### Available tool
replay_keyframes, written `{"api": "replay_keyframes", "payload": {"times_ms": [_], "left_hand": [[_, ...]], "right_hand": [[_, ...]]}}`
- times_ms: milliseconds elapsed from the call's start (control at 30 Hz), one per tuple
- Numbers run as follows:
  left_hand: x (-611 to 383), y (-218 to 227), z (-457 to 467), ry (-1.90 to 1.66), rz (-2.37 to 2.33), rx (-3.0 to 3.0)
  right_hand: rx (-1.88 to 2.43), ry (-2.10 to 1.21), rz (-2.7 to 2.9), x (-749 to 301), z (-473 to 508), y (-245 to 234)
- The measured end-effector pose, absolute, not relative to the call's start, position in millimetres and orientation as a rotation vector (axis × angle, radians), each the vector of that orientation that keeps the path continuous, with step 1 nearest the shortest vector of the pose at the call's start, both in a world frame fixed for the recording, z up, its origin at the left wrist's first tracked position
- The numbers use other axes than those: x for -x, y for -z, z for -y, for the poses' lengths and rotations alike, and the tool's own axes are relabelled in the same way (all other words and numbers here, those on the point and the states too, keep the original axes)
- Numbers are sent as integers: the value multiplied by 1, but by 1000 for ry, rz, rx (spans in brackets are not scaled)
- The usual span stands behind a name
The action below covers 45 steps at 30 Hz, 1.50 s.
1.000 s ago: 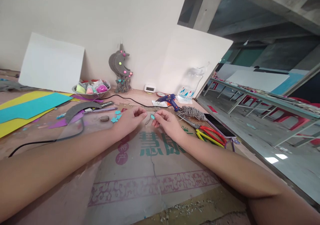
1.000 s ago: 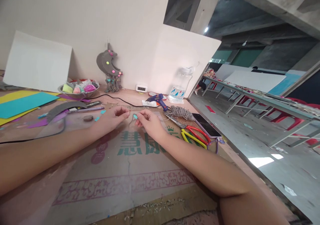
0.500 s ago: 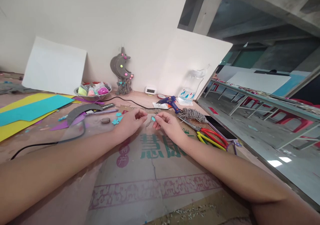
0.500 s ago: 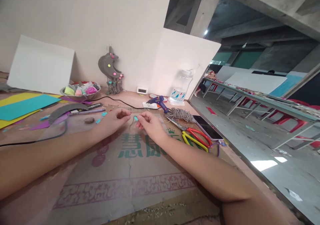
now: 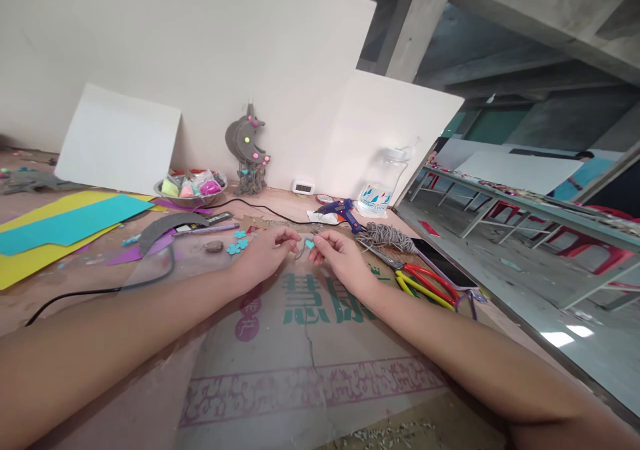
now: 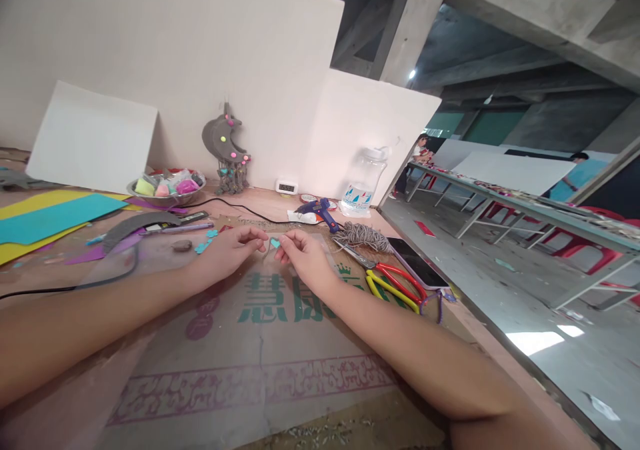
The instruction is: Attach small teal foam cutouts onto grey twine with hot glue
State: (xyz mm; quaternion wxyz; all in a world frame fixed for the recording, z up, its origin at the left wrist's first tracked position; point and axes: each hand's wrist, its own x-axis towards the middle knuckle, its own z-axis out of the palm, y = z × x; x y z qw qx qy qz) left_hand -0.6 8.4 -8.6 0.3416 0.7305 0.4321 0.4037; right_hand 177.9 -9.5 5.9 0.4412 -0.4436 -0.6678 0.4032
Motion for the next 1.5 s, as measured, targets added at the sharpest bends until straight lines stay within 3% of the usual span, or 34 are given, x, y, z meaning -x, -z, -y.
{"api": "replay_keyframes", "payload": {"times_ms": [467,767,1500], "left_hand": [[3,7,-7,-1062,-1190,-1946],[3,8,-9,-1100,-1186,-1972],[2,3,-6,-1075,-1111,-1983]], "right_hand": [[1092,-1008,1644,-178,7,-2],[1064,-1193,1544,-176,6,1],[1063,-1146,1626,-177,8,0]]}}
